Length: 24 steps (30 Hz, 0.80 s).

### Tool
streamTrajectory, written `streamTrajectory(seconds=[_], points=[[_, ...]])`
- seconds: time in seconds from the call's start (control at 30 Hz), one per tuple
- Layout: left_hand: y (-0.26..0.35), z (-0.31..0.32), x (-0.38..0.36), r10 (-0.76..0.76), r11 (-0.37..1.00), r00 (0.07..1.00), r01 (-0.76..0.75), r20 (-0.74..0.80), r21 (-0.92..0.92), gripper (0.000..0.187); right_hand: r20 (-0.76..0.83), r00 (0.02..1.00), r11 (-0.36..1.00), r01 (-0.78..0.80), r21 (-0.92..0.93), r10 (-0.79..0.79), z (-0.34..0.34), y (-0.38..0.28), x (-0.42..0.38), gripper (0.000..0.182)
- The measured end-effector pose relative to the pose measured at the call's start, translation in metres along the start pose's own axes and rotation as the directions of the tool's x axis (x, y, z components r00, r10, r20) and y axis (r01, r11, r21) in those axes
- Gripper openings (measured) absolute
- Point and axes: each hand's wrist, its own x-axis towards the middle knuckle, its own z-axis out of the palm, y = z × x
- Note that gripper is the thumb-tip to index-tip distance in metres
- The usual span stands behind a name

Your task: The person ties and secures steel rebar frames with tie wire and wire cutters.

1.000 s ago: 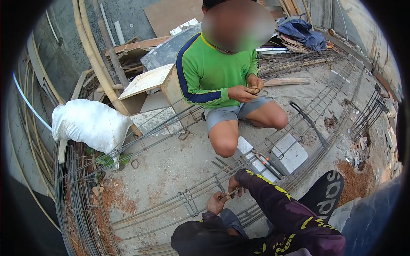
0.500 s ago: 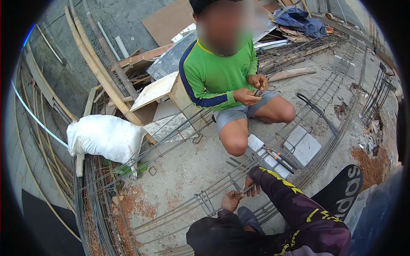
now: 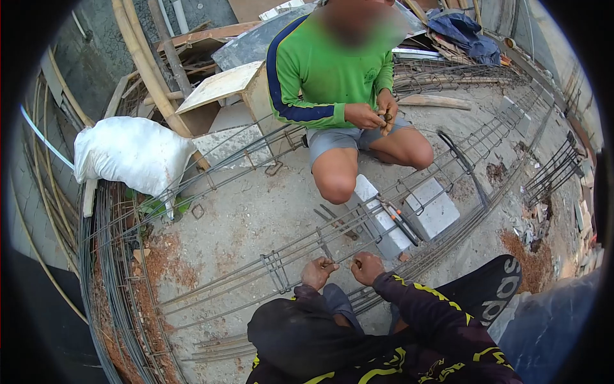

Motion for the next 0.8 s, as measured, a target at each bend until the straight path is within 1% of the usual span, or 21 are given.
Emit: streamTrajectory(seconds=[0.03,0.07,0.1,0.13,0.2,0.23,0.33,0.37,0.47,0.57,0.67,0.77,0.8], points=[[0.0,0.001,0.007,0.028,1.0,1.0,-0.028,-0.009,-0.006,0.039,-0.025,1.0,0.985,0.008,0.17,-0.004,0.019,0.016,0.003,0.039],[0.001,0.003,0.012,0.039,0.999,0.999,-0.039,-0.004,0.007,0.039,-0.053,0.999,0.943,0.026,0.332,-0.009,0.054,0.045,0.017,0.041],[-0.002,0.003,0.013,0.043,0.999,0.999,-0.043,-0.001,0.025,0.039,-0.074,0.997,0.87,0.048,0.491,-0.013,0.075,0.062,0.026,0.042],[-0.003,0.0,0.01,0.042,0.998,0.999,-0.042,0.002,0.052,0.039,-0.027,1.0,0.78,0.006,0.626,0.014,0.082,0.057,0.026,0.044],[0.002,0.001,0.011,0.081,0.995,0.996,-0.078,-0.033,0.067,0.038,0.083,0.996,0.54,-0.086,0.837,0.03,0.092,0.042,0.035,0.048],[0.002,-0.002,0.007,0.086,0.993,0.995,-0.082,-0.046,0.084,0.037,0.04,0.998,0.505,-0.055,0.861,0.04,0.099,0.035,0.038,0.042],[0.011,-0.006,0.004,-0.013,0.996,1.0,0.012,0.017,0.09,0.043,0.019,0.996,0.398,-0.05,0.916,0.083,0.105,0.027,0.037,0.038],[0.008,-0.006,0.004,0.016,0.998,1.0,-0.017,0.009,0.054,0.046,0.021,0.995,0.364,-0.055,0.93,0.098,0.104,0.026,0.038,0.035],[0.014,-0.007,0.002,-0.008,0.999,1.0,0.007,0.013,0.053,0.047,0.004,0.997,0.356,-0.029,0.934,0.072,0.104,0.03,0.044,0.039],[0.025,-0.01,-0.003,0.007,0.999,1.0,-0.008,0.019,0.046,0.048,-0.022,0.997,0.294,-0.002,0.956,0.079,0.101,0.021,0.043,0.035],[0.024,-0.01,-0.002,-0.005,1.0,1.0,0.004,0.021,0.025,0.046,0.001,0.998,0.287,-0.02,0.958,0.066,0.101,0.02,0.044,0.029],[0.016,-0.007,0.002,-0.004,0.999,1.0,0.003,0.021,0.051,0.043,-0.083,0.996,0.401,0.062,0.914,0.036,0.104,0.023,0.045,0.028],[0.016,-0.008,0.003,0.017,0.998,0.999,-0.018,0.027,0.055,0.043,-0.107,0.993,0.461,0.075,0.884,0.042,0.102,0.02,0.042,0.028]])
